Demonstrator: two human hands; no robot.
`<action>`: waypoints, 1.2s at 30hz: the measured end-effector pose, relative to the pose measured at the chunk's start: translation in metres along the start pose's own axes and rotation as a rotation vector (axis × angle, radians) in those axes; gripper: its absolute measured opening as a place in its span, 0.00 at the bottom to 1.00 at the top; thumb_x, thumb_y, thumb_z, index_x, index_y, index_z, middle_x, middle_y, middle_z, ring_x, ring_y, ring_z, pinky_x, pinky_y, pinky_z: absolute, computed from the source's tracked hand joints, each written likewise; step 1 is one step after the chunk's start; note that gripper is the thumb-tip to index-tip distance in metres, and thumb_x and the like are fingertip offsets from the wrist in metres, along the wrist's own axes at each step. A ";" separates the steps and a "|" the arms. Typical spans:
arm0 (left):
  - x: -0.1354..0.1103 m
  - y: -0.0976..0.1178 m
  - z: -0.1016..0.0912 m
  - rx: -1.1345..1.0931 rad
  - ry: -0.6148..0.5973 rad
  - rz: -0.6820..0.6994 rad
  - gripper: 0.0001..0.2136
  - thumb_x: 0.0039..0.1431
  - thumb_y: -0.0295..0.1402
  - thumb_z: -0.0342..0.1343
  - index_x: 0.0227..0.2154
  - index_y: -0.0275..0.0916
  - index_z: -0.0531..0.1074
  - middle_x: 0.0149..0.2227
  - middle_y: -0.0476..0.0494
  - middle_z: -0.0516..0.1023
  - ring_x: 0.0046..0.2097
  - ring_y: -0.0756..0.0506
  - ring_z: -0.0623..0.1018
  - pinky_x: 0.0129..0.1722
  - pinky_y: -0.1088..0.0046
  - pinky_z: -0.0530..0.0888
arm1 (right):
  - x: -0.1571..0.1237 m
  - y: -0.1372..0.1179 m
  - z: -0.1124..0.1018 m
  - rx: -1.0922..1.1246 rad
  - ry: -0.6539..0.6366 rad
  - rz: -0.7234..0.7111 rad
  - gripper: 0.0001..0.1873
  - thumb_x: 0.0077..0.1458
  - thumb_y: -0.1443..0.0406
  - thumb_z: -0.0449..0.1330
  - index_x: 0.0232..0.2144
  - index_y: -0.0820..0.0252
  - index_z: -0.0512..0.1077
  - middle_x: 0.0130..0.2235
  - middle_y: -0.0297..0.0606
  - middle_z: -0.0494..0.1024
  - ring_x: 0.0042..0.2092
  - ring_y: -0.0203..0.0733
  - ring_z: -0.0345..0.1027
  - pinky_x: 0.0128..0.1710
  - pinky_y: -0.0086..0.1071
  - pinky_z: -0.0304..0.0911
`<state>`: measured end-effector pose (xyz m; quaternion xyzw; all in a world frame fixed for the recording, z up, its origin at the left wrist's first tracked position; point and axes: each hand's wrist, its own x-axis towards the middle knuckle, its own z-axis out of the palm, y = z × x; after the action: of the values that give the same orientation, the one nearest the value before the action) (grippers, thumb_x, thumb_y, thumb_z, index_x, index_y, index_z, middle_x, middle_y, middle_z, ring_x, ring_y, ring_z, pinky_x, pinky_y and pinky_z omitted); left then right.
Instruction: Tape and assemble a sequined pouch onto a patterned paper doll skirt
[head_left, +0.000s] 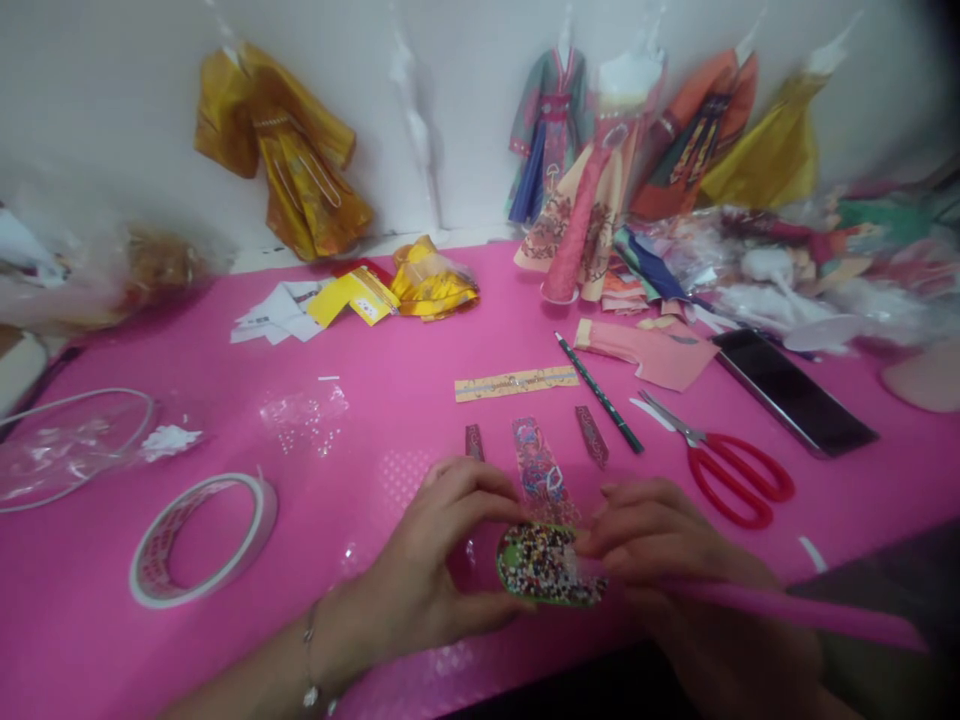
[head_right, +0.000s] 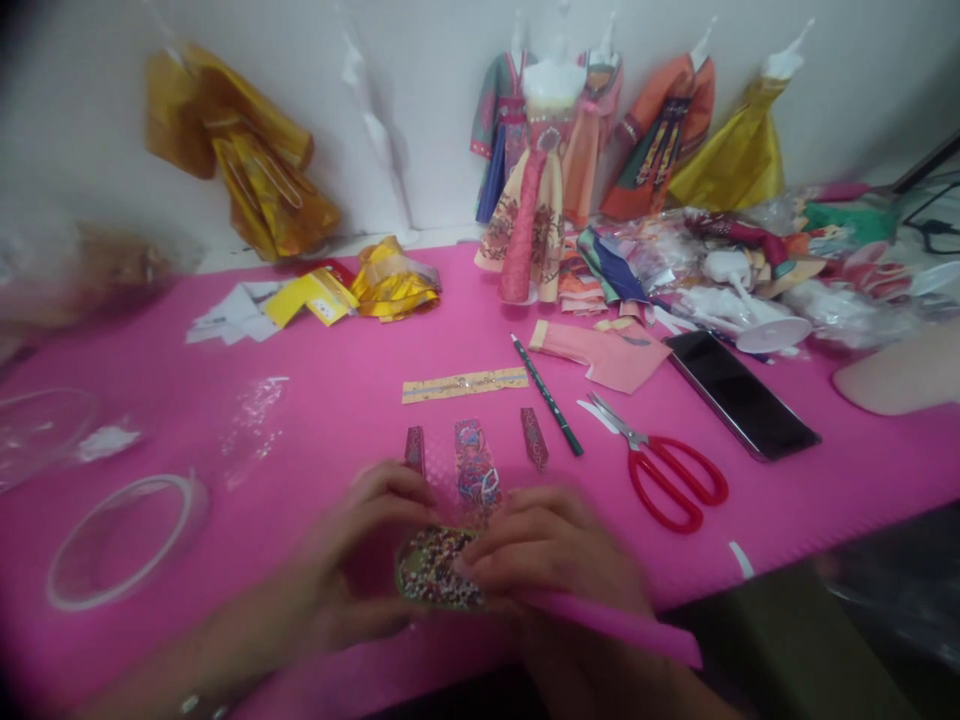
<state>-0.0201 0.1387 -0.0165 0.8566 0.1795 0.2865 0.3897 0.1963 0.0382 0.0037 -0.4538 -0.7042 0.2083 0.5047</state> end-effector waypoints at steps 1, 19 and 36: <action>0.000 0.000 0.000 0.000 -0.010 0.000 0.22 0.52 0.38 0.68 0.49 0.46 0.69 0.45 0.43 0.72 0.47 0.40 0.73 0.49 0.57 0.71 | 0.002 -0.001 -0.001 -0.003 -0.002 -0.008 0.12 0.60 0.72 0.57 0.43 0.51 0.71 0.37 0.33 0.82 0.41 0.43 0.76 0.48 0.41 0.69; -0.001 0.001 0.002 -0.017 -0.058 0.006 0.22 0.50 0.37 0.68 0.48 0.46 0.69 0.47 0.43 0.73 0.49 0.40 0.73 0.51 0.58 0.71 | -0.004 0.009 0.011 -0.114 -0.119 -0.171 0.07 0.64 0.63 0.58 0.44 0.50 0.73 0.34 0.30 0.84 0.38 0.41 0.77 0.56 0.42 0.66; 0.002 0.002 0.004 0.016 -0.050 0.060 0.23 0.50 0.36 0.69 0.48 0.45 0.69 0.46 0.44 0.74 0.48 0.42 0.74 0.51 0.61 0.70 | 0.009 -0.006 0.008 -0.105 -0.194 -0.037 0.09 0.64 0.65 0.58 0.45 0.48 0.73 0.33 0.31 0.84 0.37 0.40 0.78 0.46 0.39 0.69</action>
<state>-0.0163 0.1360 -0.0161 0.8715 0.1460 0.2751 0.3787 0.1852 0.0441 0.0098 -0.4440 -0.7681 0.2047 0.4136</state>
